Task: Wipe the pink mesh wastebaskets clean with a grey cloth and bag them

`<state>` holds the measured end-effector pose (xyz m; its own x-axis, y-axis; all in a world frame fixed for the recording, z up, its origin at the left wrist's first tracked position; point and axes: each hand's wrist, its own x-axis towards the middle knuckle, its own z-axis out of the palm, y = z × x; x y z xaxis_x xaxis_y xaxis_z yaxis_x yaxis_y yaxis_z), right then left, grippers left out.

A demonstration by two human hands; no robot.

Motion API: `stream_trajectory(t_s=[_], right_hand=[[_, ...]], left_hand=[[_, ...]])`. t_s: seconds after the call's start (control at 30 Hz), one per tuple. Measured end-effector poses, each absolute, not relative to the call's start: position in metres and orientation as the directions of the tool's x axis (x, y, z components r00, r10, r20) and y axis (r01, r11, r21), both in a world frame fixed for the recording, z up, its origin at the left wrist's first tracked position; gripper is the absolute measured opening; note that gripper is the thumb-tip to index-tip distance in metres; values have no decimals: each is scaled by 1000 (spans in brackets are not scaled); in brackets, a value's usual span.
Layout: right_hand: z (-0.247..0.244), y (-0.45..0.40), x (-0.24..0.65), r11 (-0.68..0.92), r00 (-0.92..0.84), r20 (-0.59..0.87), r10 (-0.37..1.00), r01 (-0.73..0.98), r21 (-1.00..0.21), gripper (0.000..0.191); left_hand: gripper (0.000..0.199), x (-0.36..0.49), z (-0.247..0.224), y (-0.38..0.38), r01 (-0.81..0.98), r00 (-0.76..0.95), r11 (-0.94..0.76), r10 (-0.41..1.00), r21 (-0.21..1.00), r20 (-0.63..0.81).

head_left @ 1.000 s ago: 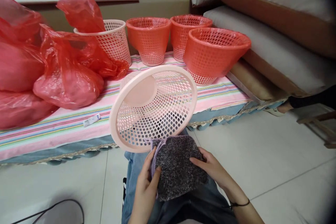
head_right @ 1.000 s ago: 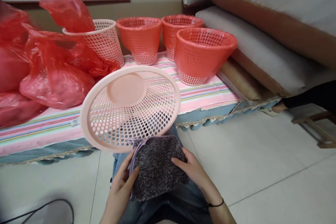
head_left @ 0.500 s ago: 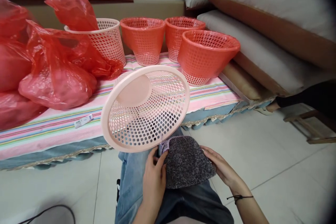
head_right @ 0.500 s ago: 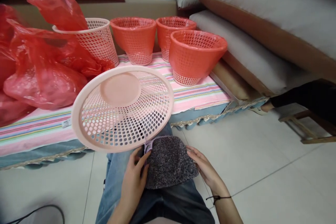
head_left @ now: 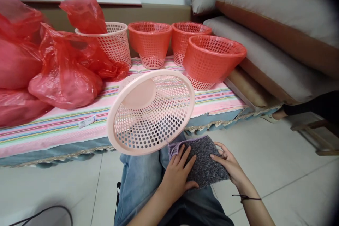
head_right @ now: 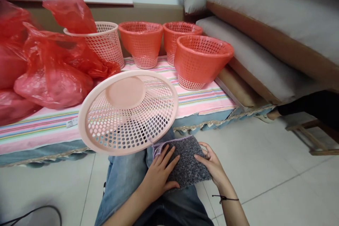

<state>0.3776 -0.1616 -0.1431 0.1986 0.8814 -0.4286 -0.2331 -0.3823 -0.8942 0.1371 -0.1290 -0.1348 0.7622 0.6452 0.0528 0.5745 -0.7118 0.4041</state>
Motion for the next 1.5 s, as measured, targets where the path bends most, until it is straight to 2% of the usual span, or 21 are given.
stream_trajectory(t_s=[0.17, 0.27, 0.33, 0.37, 0.43, 0.5, 0.53, 0.57, 0.63, 0.7, 0.8, 0.93, 1.1, 1.2, 1.3, 1.4, 1.5], right_hand=[[-120, -160, 361, -279, 275, -257, 926, 45, -959, 52], [-91, -163, 335, -231, 191, -195, 962, 189, -954, 47], [-78, -166, 316, -224, 136, -190, 972, 305, -926, 46], [-75, -166, 307, -210, 135, -171, 976, 377, -902, 45], [-74, -168, 291, -157, 165, -82, 983, 525, -837, 44], [-78, -169, 278, -99, 180, 20, 983, 627, -773, 43], [-81, -170, 271, -70, 168, 54, 984, 652, -755, 43], [-84, -170, 265, -42, 146, 74, 987, 664, -747, 43], [-89, -170, 254, -16, 94, 63, 994, 666, -745, 44], [-94, -171, 245, -36, 56, 1, 998, 649, -760, 49], [-99, -172, 243, -81, 16, -87, 996, 572, -816, 51], [-105, -176, 254, -48, -15, -63, 998, 485, -873, 43], [-117, -177, 270, -36, 190, 112, 975, 639, -768, 35], [-117, -179, 279, -95, 157, -11, 988, 543, -834, 44], [-106, -184, 288, -139, 40, -134, 990, 383, -913, 56], [-89, -180, 290, -95, 1, -99, 995, 285, -954, 79], [-77, -165, 281, -79, 70, -72, 995, 116, -990, 79]], left_hand=[[103, 142, -140, -130, 608, 708, -635, 705, 476, 36], [121, 146, -138, -127, 611, 683, -581, 730, 538, 13], [133, 142, -134, -129, 567, 682, -548, 731, 615, 22], [133, 136, -131, -132, 524, 687, -530, 725, 666, 37], [107, 121, -125, -140, 433, 667, -456, 742, 778, 64], [60, 104, -120, -149, 390, 538, -280, 843, 877, 29], [47, 96, -118, -152, 367, 446, -159, 895, 916, -23], [42, 91, -117, -154, 329, 363, -35, 927, 944, -92], [44, 85, -117, -154, 214, 282, 152, 936, 965, -210], [49, 86, -121, -149, 116, 262, 246, 927, 962, -269], [52, 93, -128, -141, 71, 163, 295, 939, 953, -303], [56, 104, -136, -137, 56, 36, 351, 935, 935, -354], [54, 113, -128, -134, -195, 148, 447, 893, 873, -424], [47, 118, -109, -134, -318, 324, 561, 822, 764, -469], [46, 125, -86, -134, -349, 399, 523, 834, 778, -381], [45, 132, -68, -130, -330, 411, 370, 885, 868, -221], [44, 135, -60, -122, -272, 416, 199, 907, 941, -72]])
